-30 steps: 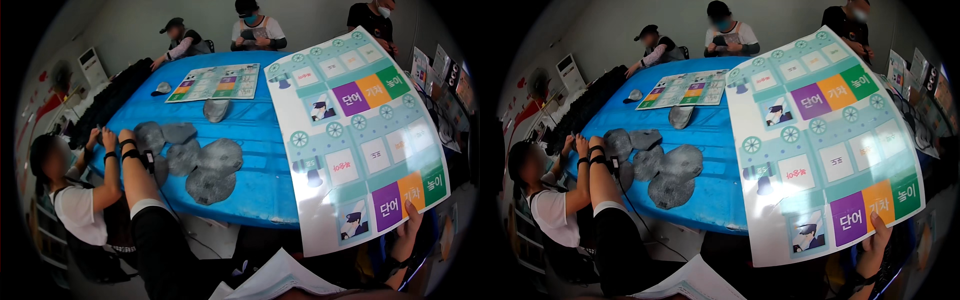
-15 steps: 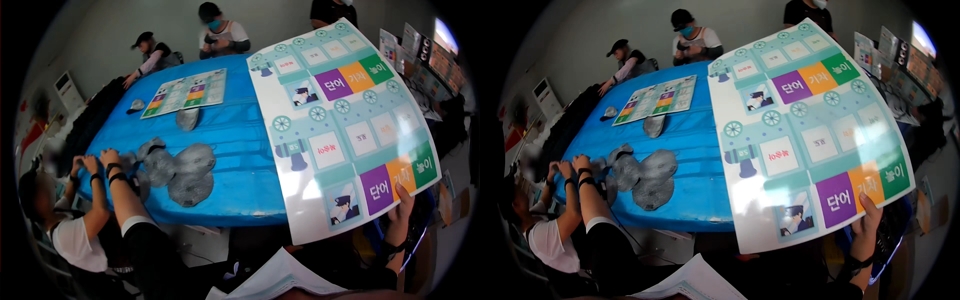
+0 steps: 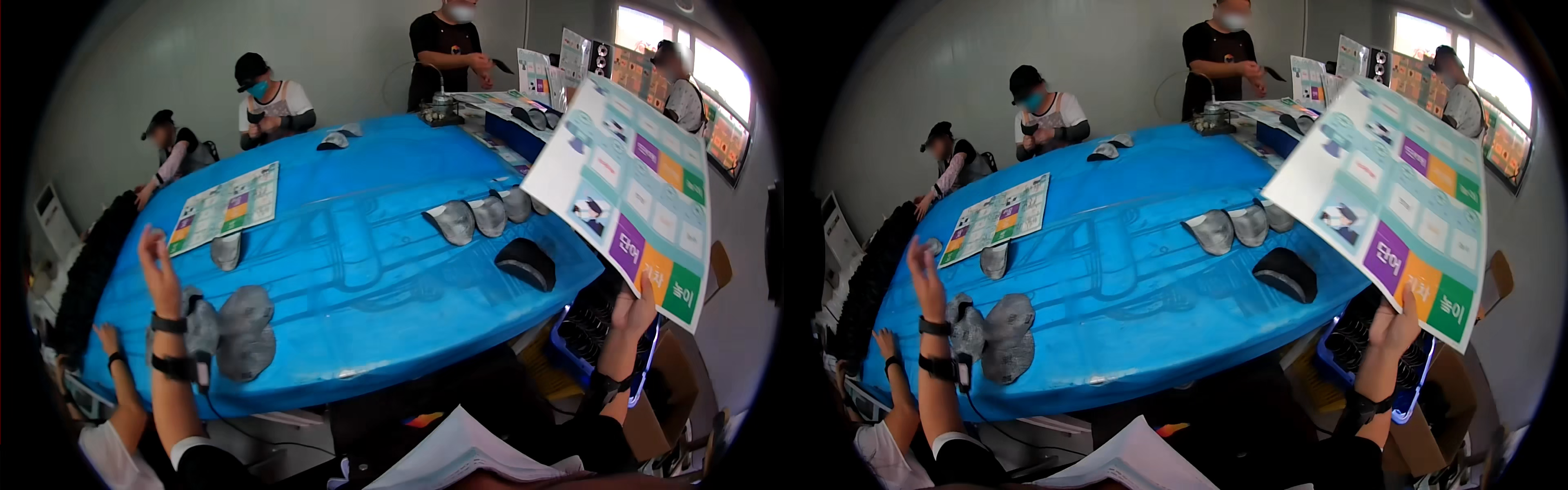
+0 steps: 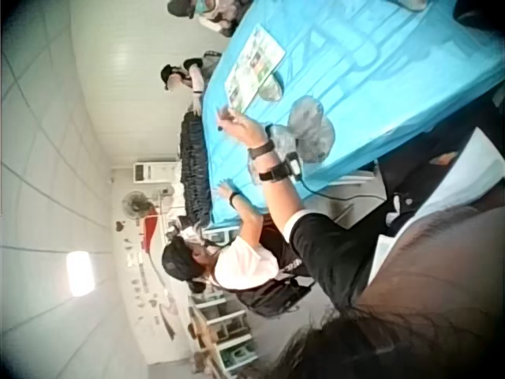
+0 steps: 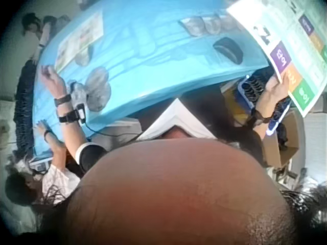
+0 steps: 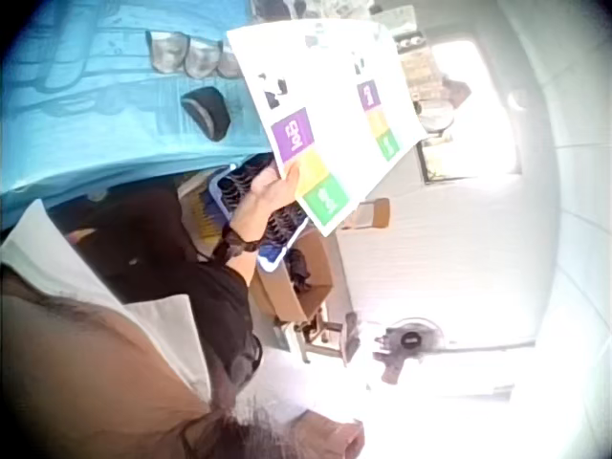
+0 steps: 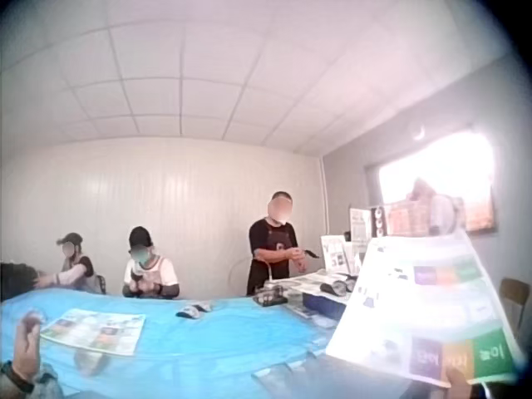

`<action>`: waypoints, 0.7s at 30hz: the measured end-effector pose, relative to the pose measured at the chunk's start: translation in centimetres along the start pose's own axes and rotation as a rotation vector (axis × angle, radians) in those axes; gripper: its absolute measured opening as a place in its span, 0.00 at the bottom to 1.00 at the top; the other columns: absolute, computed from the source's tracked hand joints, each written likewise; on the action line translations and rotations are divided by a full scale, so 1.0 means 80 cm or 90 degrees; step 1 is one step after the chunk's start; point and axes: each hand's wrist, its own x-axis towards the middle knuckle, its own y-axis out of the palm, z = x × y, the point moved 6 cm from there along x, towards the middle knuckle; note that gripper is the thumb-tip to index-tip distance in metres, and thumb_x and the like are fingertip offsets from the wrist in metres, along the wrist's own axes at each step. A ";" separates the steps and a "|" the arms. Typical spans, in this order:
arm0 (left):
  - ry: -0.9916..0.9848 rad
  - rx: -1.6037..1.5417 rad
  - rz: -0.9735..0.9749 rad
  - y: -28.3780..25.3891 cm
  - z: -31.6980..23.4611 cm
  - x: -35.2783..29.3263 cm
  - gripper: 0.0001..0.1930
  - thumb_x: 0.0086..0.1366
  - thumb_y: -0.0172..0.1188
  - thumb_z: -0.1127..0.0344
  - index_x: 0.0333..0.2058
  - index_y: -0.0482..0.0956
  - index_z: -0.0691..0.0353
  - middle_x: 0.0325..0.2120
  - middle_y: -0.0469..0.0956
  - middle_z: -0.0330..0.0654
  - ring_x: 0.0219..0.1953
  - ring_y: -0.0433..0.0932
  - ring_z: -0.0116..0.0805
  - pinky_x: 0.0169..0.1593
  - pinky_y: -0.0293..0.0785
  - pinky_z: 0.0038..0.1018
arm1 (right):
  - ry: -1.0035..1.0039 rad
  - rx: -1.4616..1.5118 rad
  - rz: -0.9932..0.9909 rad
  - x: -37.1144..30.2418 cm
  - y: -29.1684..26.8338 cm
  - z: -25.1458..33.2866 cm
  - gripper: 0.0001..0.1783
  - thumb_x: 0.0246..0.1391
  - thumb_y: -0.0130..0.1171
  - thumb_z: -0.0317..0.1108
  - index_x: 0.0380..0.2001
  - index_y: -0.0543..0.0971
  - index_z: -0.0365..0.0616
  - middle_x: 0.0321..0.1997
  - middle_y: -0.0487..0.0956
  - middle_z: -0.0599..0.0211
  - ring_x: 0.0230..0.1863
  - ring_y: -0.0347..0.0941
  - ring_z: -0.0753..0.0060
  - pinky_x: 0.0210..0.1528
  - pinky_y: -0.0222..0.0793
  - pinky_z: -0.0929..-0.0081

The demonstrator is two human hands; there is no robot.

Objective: Manually assembling and inspecting small shoe components at a production table.

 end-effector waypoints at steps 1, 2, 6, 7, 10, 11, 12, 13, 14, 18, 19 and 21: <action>0.039 -0.018 0.055 0.016 -0.043 -0.015 0.16 0.61 0.44 0.70 0.48 0.61 0.65 0.38 0.67 0.45 0.39 0.67 0.34 0.44 0.63 0.26 | -0.022 -0.011 -0.024 0.008 -0.014 0.010 0.17 0.52 0.45 0.24 0.46 0.62 0.32 0.46 0.68 0.54 0.45 0.68 0.64 0.46 0.69 0.69; 0.083 -0.045 0.112 0.033 -0.082 -0.034 0.15 0.61 0.44 0.71 0.46 0.61 0.66 0.37 0.67 0.45 0.38 0.67 0.34 0.43 0.63 0.26 | -0.025 -0.014 -0.040 0.017 -0.031 0.023 0.17 0.53 0.44 0.25 0.47 0.62 0.32 0.46 0.68 0.54 0.45 0.69 0.64 0.45 0.69 0.69; 0.114 -0.252 0.308 0.070 -0.200 -0.120 0.17 0.53 0.50 0.73 0.43 0.63 0.65 0.31 0.70 0.48 0.32 0.69 0.39 0.38 0.64 0.31 | -0.019 0.010 -0.011 0.038 -0.056 0.047 0.18 0.56 0.41 0.31 0.48 0.60 0.34 0.47 0.68 0.54 0.45 0.69 0.64 0.44 0.71 0.69; 0.150 -0.283 0.337 0.080 -0.213 -0.145 0.20 0.50 0.52 0.75 0.44 0.62 0.64 0.32 0.71 0.47 0.32 0.70 0.41 0.38 0.63 0.32 | -0.004 0.016 0.032 0.040 -0.043 0.049 0.18 0.57 0.40 0.33 0.49 0.60 0.35 0.47 0.68 0.55 0.45 0.68 0.64 0.45 0.70 0.68; 0.167 -0.217 0.401 0.114 -0.248 -0.181 0.20 0.49 0.56 0.74 0.43 0.65 0.63 0.33 0.72 0.45 0.33 0.71 0.41 0.39 0.63 0.33 | -0.042 0.010 -0.044 0.061 -0.034 0.039 0.18 0.56 0.42 0.31 0.48 0.60 0.36 0.47 0.68 0.56 0.47 0.67 0.63 0.47 0.67 0.64; 0.165 -0.176 0.425 0.130 -0.252 -0.191 0.20 0.49 0.57 0.73 0.42 0.66 0.62 0.33 0.72 0.44 0.33 0.71 0.40 0.40 0.63 0.32 | -0.057 0.019 -0.022 0.070 -0.034 0.032 0.18 0.55 0.42 0.30 0.48 0.60 0.36 0.47 0.68 0.56 0.46 0.68 0.63 0.46 0.68 0.65; 0.121 -0.165 0.440 0.146 -0.252 -0.193 0.18 0.50 0.57 0.71 0.41 0.68 0.63 0.33 0.72 0.46 0.34 0.71 0.40 0.40 0.63 0.32 | -0.064 0.026 -0.013 0.076 -0.037 0.023 0.17 0.55 0.43 0.30 0.48 0.60 0.35 0.46 0.68 0.55 0.46 0.68 0.63 0.46 0.68 0.66; 0.118 -0.164 0.442 0.153 -0.250 -0.194 0.18 0.50 0.57 0.71 0.41 0.68 0.63 0.33 0.72 0.46 0.34 0.71 0.40 0.40 0.63 0.32 | -0.066 0.039 -0.001 0.077 -0.031 0.017 0.17 0.55 0.43 0.29 0.48 0.60 0.35 0.46 0.69 0.55 0.45 0.68 0.63 0.45 0.69 0.67; 0.054 -0.163 0.420 0.162 -0.238 -0.194 0.18 0.52 0.55 0.72 0.43 0.67 0.64 0.34 0.72 0.46 0.34 0.71 0.37 0.41 0.64 0.29 | -0.076 0.048 -0.031 0.073 -0.025 0.013 0.17 0.55 0.41 0.28 0.48 0.60 0.33 0.46 0.68 0.54 0.44 0.69 0.63 0.44 0.70 0.68; -0.169 -0.217 0.411 0.178 -0.210 -0.197 0.16 0.55 0.53 0.71 0.43 0.67 0.65 0.34 0.71 0.45 0.35 0.71 0.33 0.39 0.66 0.25 | -0.077 0.030 -0.083 0.060 -0.026 0.003 0.17 0.55 0.39 0.26 0.48 0.57 0.32 0.46 0.67 0.52 0.44 0.69 0.62 0.45 0.70 0.67; -0.225 -0.234 0.433 0.180 -0.208 -0.199 0.15 0.54 0.53 0.71 0.42 0.68 0.64 0.34 0.71 0.45 0.34 0.71 0.34 0.36 0.67 0.25 | -0.070 0.023 -0.084 0.056 -0.026 0.002 0.17 0.55 0.39 0.26 0.48 0.57 0.32 0.46 0.67 0.52 0.44 0.69 0.62 0.45 0.70 0.67; -0.254 -0.224 0.466 0.180 -0.224 -0.199 0.14 0.55 0.54 0.71 0.41 0.69 0.63 0.34 0.71 0.45 0.34 0.71 0.33 0.36 0.67 0.25 | -0.073 -0.009 -0.147 0.049 -0.034 0.001 0.18 0.55 0.40 0.26 0.48 0.57 0.32 0.46 0.67 0.52 0.44 0.69 0.62 0.45 0.70 0.67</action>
